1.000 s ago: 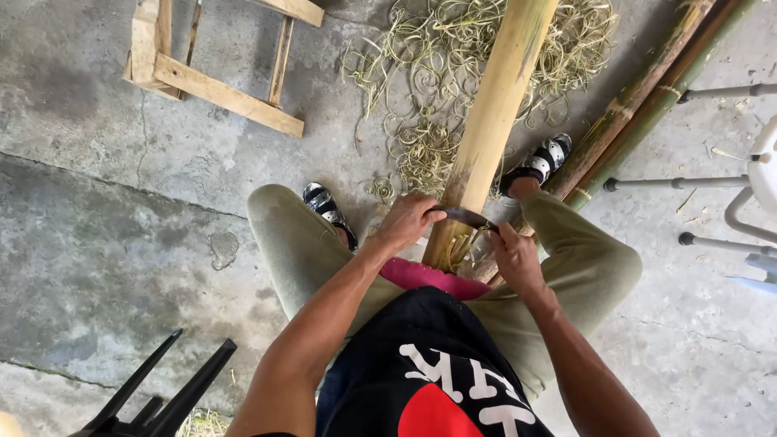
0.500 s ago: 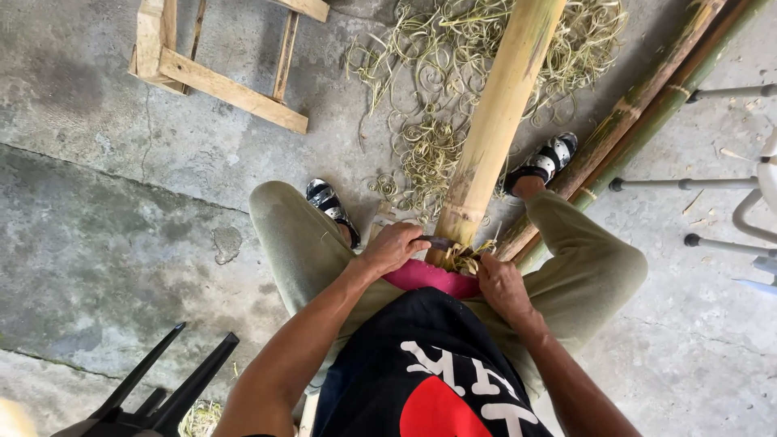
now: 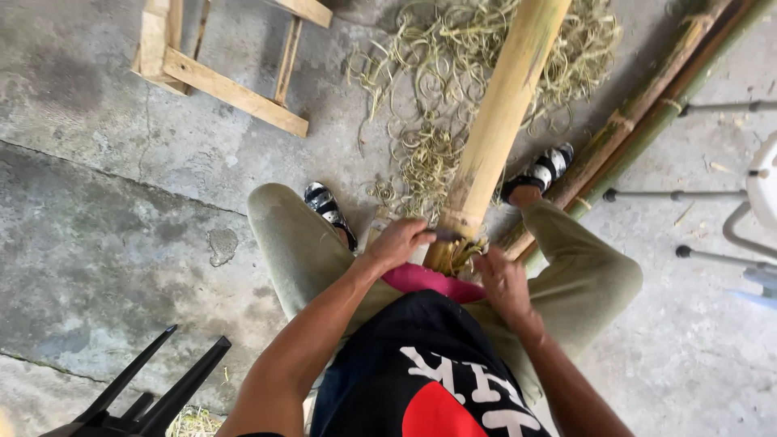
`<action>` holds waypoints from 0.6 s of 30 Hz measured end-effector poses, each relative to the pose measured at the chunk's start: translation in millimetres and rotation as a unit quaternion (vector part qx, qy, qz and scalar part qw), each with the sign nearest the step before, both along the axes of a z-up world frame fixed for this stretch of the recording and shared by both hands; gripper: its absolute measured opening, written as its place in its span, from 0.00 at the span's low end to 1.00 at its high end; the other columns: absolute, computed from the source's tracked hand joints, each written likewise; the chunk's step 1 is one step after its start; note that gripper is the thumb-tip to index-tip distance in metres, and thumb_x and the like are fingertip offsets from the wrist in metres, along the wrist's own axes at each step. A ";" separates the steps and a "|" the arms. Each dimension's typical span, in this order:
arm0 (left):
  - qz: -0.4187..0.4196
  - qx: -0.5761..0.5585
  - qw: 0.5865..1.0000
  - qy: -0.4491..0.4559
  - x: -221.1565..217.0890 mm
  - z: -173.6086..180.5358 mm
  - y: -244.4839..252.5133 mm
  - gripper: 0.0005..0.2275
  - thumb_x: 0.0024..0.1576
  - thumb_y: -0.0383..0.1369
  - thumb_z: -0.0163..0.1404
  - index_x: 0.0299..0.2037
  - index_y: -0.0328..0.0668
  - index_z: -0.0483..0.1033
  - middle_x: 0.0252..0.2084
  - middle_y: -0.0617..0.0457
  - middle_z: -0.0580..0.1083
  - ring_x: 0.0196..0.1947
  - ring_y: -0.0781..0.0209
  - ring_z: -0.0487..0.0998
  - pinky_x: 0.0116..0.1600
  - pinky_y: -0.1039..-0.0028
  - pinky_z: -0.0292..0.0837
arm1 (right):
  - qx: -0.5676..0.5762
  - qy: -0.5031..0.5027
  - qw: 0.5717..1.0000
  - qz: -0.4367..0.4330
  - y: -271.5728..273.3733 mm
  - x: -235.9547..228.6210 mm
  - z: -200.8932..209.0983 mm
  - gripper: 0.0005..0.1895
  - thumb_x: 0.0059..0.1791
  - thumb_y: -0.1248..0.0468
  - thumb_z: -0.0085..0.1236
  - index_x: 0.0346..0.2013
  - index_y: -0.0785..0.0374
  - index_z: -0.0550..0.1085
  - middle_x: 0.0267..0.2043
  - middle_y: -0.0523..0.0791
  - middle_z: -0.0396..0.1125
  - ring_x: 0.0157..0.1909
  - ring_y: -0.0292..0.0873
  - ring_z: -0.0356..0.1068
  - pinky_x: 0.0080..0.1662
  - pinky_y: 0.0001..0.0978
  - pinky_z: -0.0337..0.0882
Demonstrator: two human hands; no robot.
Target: The recorder is using a sickle-like tool to strip outer layers from a bamboo pole.
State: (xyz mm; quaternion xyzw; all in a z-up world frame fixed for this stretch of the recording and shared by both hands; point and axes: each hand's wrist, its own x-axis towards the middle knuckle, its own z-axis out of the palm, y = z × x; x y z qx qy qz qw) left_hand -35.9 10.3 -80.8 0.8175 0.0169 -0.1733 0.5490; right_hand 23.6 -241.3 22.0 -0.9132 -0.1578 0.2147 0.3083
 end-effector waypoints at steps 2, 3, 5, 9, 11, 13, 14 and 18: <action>-0.007 0.020 0.999 -0.041 -14.3 0.3 6.8 0.18 0.63 0.44 0.52 0.31 0.35 0.68 0.28 0.43 0.68 0.30 0.45 0.71 0.38 0.56 0.66 | -0.002 -0.021 0.999 0.043 -12.6 -13.4 -16.1 0.11 0.53 0.63 0.56 0.29 0.66 0.69 0.20 0.54 0.66 0.18 0.55 0.66 0.25 0.49 0.65; -0.017 0.038 0.995 -0.086 -20.7 -0.8 8.7 0.16 0.62 0.43 0.52 0.32 0.36 0.70 0.28 0.45 0.69 0.30 0.47 0.70 0.37 0.55 0.65 | -0.004 -0.046 0.996 0.082 -20.6 -20.9 -24.9 0.13 0.52 0.62 0.58 0.28 0.66 0.69 0.20 0.56 0.65 0.20 0.56 0.65 0.26 0.49 0.65; -0.015 0.031 0.999 -0.024 -8.1 -1.2 2.3 0.17 0.64 0.44 0.50 0.32 0.37 0.70 0.28 0.47 0.68 0.29 0.51 0.70 0.36 0.58 0.67 | 0.037 0.005 0.996 0.087 -24.2 -1.7 -30.8 0.13 0.54 0.61 0.55 0.28 0.64 0.71 0.21 0.52 0.68 0.18 0.49 0.68 0.22 0.44 0.66; 0.048 0.081 0.996 -0.006 35.2 49.8 -7.0 0.16 0.65 0.45 0.47 0.37 0.38 0.71 0.27 0.48 0.69 0.27 0.51 0.70 0.37 0.58 0.66 | -0.062 0.033 0.997 0.042 -21.1 36.9 -34.2 0.13 0.58 0.61 0.50 0.31 0.64 0.71 0.19 0.49 0.70 0.15 0.44 0.64 0.18 0.42 0.64; 0.044 0.094 0.994 -0.034 27.7 26.9 -14.9 0.16 0.65 0.45 0.48 0.36 0.39 0.72 0.27 0.47 0.70 0.28 0.50 0.71 0.38 0.58 0.68 | -0.037 -0.023 0.998 0.034 -16.1 34.7 -27.2 0.13 0.57 0.61 0.52 0.31 0.66 0.71 0.20 0.50 0.69 0.16 0.42 0.63 0.20 0.39 0.63; 0.037 0.109 0.991 -0.063 13.1 20.1 -13.6 0.15 0.65 0.44 0.48 0.35 0.40 0.72 0.28 0.47 0.71 0.30 0.49 0.72 0.39 0.59 0.69 | -0.008 -0.081 0.996 0.024 -18.3 23.0 -29.2 0.14 0.56 0.61 0.55 0.32 0.68 0.70 0.20 0.51 0.67 0.18 0.41 0.62 0.23 0.37 0.62; 0.035 0.088 0.992 -0.087 1.7 24.4 -8.6 0.15 0.64 0.43 0.49 0.38 0.37 0.73 0.29 0.44 0.72 0.32 0.46 0.73 0.40 0.56 0.69 | -0.002 -0.037 0.999 0.030 -22.9 12.5 -34.8 0.10 0.56 0.63 0.52 0.34 0.66 0.72 0.20 0.50 0.69 0.16 0.41 0.63 0.19 0.37 0.62; -0.018 0.103 0.987 -0.126 -12.3 32.7 -3.4 0.15 0.62 0.43 0.51 0.34 0.36 0.72 0.31 0.42 0.74 0.35 0.42 0.75 0.44 0.51 0.68 | 0.062 -0.044 0.991 0.114 -43.2 -19.3 -44.4 0.10 0.54 0.64 0.56 0.30 0.64 0.69 0.24 0.53 0.67 0.25 0.50 0.67 0.28 0.44 0.65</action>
